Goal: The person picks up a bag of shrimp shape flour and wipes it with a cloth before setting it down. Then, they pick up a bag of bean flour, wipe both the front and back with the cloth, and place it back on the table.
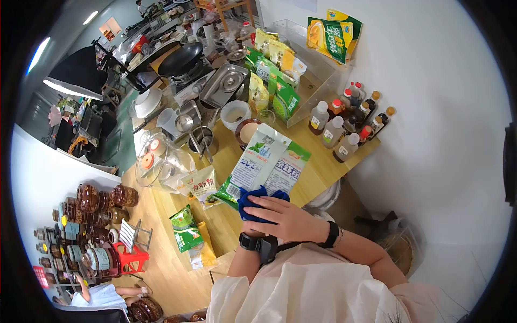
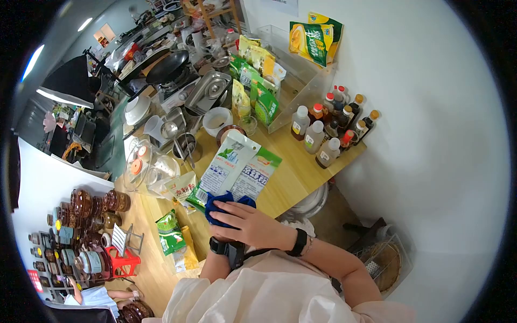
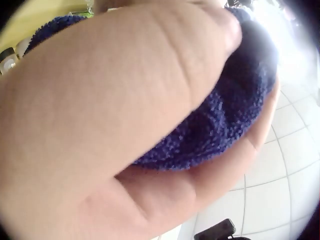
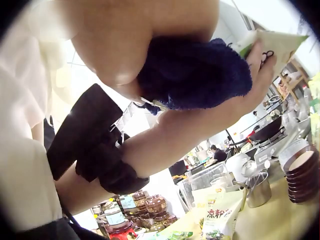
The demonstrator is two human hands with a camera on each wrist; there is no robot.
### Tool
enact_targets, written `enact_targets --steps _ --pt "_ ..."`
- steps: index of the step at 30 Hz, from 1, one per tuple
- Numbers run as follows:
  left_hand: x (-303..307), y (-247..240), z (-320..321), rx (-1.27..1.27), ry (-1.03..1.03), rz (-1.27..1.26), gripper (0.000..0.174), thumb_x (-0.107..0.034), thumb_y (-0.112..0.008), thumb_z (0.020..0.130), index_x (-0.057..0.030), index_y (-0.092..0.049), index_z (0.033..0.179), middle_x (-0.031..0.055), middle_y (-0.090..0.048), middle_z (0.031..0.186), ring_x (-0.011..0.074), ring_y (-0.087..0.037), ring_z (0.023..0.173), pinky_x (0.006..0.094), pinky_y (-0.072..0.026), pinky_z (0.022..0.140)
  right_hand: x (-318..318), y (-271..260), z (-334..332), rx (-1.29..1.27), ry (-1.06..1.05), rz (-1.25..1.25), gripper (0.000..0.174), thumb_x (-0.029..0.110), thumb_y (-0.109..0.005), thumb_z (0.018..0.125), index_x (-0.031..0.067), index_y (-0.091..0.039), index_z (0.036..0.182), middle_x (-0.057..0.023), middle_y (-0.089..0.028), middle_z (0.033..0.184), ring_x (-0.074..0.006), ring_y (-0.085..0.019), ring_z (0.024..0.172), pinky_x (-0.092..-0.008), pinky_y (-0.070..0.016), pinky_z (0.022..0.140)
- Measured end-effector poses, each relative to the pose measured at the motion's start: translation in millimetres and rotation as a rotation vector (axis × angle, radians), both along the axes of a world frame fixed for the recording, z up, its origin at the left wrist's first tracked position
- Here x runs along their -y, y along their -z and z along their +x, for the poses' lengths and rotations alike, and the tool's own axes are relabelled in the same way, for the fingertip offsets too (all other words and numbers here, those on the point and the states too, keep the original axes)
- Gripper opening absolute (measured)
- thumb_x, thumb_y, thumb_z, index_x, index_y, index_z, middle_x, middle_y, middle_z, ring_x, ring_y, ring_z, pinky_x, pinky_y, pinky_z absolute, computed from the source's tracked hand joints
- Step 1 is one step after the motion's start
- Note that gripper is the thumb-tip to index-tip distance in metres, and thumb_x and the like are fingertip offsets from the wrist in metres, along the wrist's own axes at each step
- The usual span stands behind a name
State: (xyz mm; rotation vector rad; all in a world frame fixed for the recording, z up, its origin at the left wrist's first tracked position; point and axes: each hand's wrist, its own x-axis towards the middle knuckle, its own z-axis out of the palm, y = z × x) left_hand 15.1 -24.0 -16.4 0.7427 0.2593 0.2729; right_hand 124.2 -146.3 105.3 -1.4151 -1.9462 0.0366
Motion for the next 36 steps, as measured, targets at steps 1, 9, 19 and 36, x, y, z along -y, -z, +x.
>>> enact_targets --steps 1,9,19,36 --pt "0 0 0 0.002 0.004 0.012 0.054 -0.043 -0.03 0.1 -0.0098 -0.034 0.142 0.0099 -0.038 0.144 0.0259 -0.039 0.13 0.0424 -0.0303 0.111 -1 5 0 -0.024 0.021 0.02 0.054 0.008 -0.067 0.07 0.0128 -0.057 0.123 -0.0112 -0.047 0.135 -0.0326 -0.043 0.129 -0.043 -0.04 0.104" --pt "-9 24 17 0.463 0.029 -0.542 0.052 -0.042 -0.03 0.101 -0.0094 -0.037 0.14 0.0098 -0.041 0.142 0.026 -0.042 0.128 0.0412 -0.032 0.11 3 5 10 -0.015 0.118 0.063 0.049 0.009 -0.066 0.073 0.0112 -0.058 0.121 -0.0104 -0.048 0.134 -0.0324 -0.045 0.127 -0.0417 -0.0433 0.099" --pt "0 -5 24 0.386 -0.129 -0.64 0.059 -0.05 -0.034 0.097 -0.0061 -0.043 0.136 0.0139 -0.051 0.134 0.0294 -0.051 0.12 0.0416 -0.0431 0.102 11 4 21 -0.075 0.22 0.061 0.06 0.001 -0.071 0.067 0.0117 -0.056 0.124 -0.01 -0.047 0.135 -0.0339 -0.045 0.127 -0.0427 -0.0422 0.098" --pt "15 -17 11 -0.084 -0.237 -0.402 0.063 -0.053 -0.035 0.096 -0.0104 -0.035 0.142 0.0108 -0.042 0.142 0.0313 -0.044 0.127 0.0476 -0.0384 0.104 31 14 65 -0.513 0.628 0.13 0.037 -0.001 -0.059 0.086 0.0045 -0.055 0.123 -0.018 -0.054 0.127 -0.0338 -0.054 0.115 -0.037 -0.0439 0.095"
